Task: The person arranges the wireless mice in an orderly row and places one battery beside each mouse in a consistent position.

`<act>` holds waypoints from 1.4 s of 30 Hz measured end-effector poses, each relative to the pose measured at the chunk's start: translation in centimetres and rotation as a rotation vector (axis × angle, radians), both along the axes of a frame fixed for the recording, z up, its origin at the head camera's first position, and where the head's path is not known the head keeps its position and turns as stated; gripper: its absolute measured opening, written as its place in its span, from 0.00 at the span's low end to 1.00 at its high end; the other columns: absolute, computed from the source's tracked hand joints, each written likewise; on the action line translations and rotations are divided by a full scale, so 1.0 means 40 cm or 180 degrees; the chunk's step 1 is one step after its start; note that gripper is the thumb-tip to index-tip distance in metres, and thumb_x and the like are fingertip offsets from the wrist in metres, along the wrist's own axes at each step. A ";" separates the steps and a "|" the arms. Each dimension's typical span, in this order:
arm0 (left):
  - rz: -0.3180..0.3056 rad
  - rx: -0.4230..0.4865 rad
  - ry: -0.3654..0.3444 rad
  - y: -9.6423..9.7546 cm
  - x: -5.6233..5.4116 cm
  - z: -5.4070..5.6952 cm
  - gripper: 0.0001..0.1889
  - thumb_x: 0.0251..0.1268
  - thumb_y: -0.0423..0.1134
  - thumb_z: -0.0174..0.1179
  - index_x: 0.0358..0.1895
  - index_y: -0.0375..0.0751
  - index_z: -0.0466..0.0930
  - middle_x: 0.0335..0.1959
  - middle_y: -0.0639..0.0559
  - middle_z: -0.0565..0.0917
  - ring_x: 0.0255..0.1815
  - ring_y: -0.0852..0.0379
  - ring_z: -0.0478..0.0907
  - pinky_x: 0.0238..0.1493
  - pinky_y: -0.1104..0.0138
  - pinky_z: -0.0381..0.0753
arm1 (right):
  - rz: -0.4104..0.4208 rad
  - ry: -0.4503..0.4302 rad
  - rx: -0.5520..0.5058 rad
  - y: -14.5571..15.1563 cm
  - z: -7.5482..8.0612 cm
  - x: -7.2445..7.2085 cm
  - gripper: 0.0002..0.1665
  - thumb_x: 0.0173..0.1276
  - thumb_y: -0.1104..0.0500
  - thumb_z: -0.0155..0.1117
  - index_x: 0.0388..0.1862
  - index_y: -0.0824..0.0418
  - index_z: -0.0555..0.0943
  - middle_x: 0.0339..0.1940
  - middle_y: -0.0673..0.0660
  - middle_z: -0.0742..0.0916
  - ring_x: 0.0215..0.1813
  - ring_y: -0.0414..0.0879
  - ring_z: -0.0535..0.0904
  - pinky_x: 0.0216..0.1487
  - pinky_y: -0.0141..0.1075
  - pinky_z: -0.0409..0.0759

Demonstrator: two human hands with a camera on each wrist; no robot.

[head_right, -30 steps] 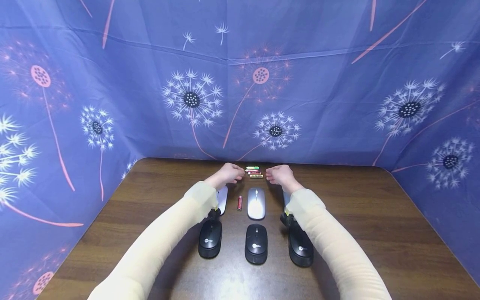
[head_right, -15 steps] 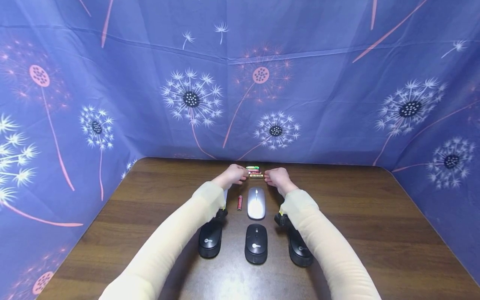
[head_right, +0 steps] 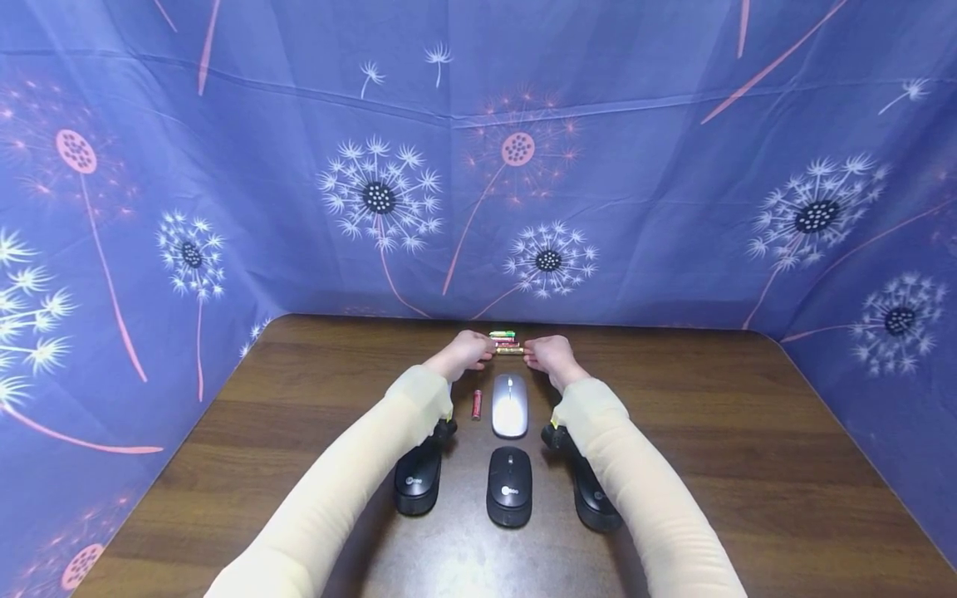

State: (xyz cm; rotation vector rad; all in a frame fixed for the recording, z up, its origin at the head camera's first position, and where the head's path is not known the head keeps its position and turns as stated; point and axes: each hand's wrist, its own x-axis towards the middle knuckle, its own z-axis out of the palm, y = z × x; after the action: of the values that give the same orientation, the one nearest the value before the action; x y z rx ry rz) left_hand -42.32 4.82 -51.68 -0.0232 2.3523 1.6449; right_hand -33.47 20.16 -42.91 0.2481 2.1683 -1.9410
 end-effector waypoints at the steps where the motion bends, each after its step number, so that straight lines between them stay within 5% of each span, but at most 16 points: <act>1: 0.0011 0.0023 -0.0011 -0.001 -0.002 -0.001 0.14 0.57 0.32 0.47 0.44 0.34 0.78 0.37 0.44 0.79 0.37 0.53 0.77 0.36 0.61 0.81 | -0.0008 -0.0001 0.0003 -0.001 0.000 0.000 0.23 0.72 0.67 0.45 0.61 0.83 0.64 0.53 0.74 0.78 0.34 0.39 0.80 0.54 0.37 0.79; 3: -0.0064 0.0221 0.0005 -0.012 -0.044 -0.040 0.11 0.54 0.33 0.49 0.38 0.37 0.78 0.30 0.47 0.78 0.30 0.56 0.76 0.28 0.64 0.79 | 0.0010 0.0013 0.0006 -0.003 0.003 0.002 0.23 0.72 0.67 0.45 0.61 0.84 0.64 0.52 0.73 0.78 0.33 0.39 0.80 0.53 0.37 0.79; 9: -0.0008 0.0178 -0.0098 -0.013 -0.021 -0.012 0.09 0.59 0.35 0.50 0.37 0.40 0.79 0.33 0.47 0.80 0.35 0.55 0.78 0.33 0.62 0.80 | 0.0012 0.0013 0.0019 -0.005 0.003 0.003 0.23 0.73 0.68 0.44 0.61 0.84 0.64 0.52 0.73 0.79 0.34 0.39 0.80 0.54 0.37 0.79; 12: 0.0049 0.0061 -0.0097 0.000 -0.091 -0.091 0.10 0.59 0.36 0.50 0.38 0.41 0.80 0.34 0.48 0.81 0.36 0.55 0.79 0.33 0.60 0.80 | 0.0012 -0.0004 -0.0018 -0.008 0.001 0.003 0.23 0.73 0.68 0.44 0.61 0.84 0.64 0.49 0.71 0.80 0.34 0.39 0.80 0.56 0.39 0.78; 16: 0.0025 0.0106 -0.0101 0.010 -0.229 -0.251 0.11 0.56 0.38 0.53 0.40 0.43 0.81 0.34 0.51 0.83 0.35 0.56 0.80 0.31 0.60 0.81 | -0.0005 -0.0041 -0.0112 -0.010 0.003 0.008 0.23 0.72 0.69 0.44 0.61 0.84 0.63 0.44 0.67 0.81 0.33 0.39 0.80 0.58 0.40 0.77; 18: -0.0027 0.0200 -0.0117 0.004 -0.246 -0.273 0.10 0.57 0.40 0.55 0.41 0.44 0.81 0.32 0.53 0.83 0.34 0.58 0.80 0.30 0.61 0.81 | -0.0008 -0.0073 -0.0149 -0.010 0.005 0.010 0.23 0.72 0.69 0.45 0.61 0.84 0.63 0.45 0.68 0.81 0.33 0.39 0.81 0.57 0.40 0.77; 21: -0.0061 0.0298 -0.0196 -0.009 -0.175 -0.191 0.12 0.60 0.39 0.56 0.46 0.40 0.80 0.35 0.50 0.84 0.36 0.56 0.82 0.32 0.61 0.82 | 0.0009 -0.0122 -0.0195 -0.008 0.011 0.015 0.23 0.72 0.68 0.46 0.61 0.83 0.63 0.49 0.71 0.80 0.33 0.39 0.82 0.58 0.40 0.76; 26: 0.0064 0.0290 -0.0282 -0.026 0.099 0.118 0.15 0.67 0.34 0.52 0.53 0.29 0.75 0.44 0.40 0.83 0.45 0.48 0.82 0.47 0.59 0.82 | 0.0041 -0.0174 -0.0298 0.002 0.025 0.019 0.24 0.71 0.68 0.48 0.62 0.83 0.64 0.49 0.72 0.81 0.36 0.42 0.84 0.57 0.40 0.77; 29: 0.0167 0.0356 -0.0208 -0.034 0.206 0.231 0.15 0.69 0.31 0.50 0.53 0.25 0.75 0.48 0.35 0.81 0.50 0.44 0.80 0.53 0.58 0.79 | 0.0096 -0.0182 -0.0365 0.008 0.033 0.021 0.24 0.71 0.69 0.49 0.61 0.83 0.64 0.45 0.70 0.82 0.37 0.44 0.84 0.55 0.39 0.77; 31: 0.0227 0.0384 -0.0138 -0.037 0.236 0.260 0.15 0.69 0.29 0.48 0.53 0.23 0.74 0.50 0.32 0.80 0.52 0.42 0.79 0.55 0.57 0.78 | 0.0150 -0.0174 -0.0403 0.011 0.038 0.023 0.24 0.71 0.70 0.49 0.61 0.84 0.63 0.42 0.68 0.83 0.38 0.45 0.85 0.54 0.38 0.78; 42: 0.0248 0.0677 0.0220 -0.054 0.237 0.265 0.10 0.60 0.24 0.57 0.44 0.22 0.80 0.40 0.31 0.84 0.37 0.45 0.84 0.42 0.60 0.84 | 0.0336 -0.0010 -0.0396 0.028 0.067 0.037 0.25 0.68 0.73 0.51 0.61 0.85 0.62 0.38 0.64 0.85 0.35 0.43 0.85 0.48 0.34 0.81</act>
State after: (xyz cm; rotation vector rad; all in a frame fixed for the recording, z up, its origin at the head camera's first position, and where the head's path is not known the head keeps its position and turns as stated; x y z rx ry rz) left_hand -32.83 2.64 -41.08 -0.0168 2.2378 1.9547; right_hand -31.99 21.27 -40.22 0.1131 2.0058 -2.0047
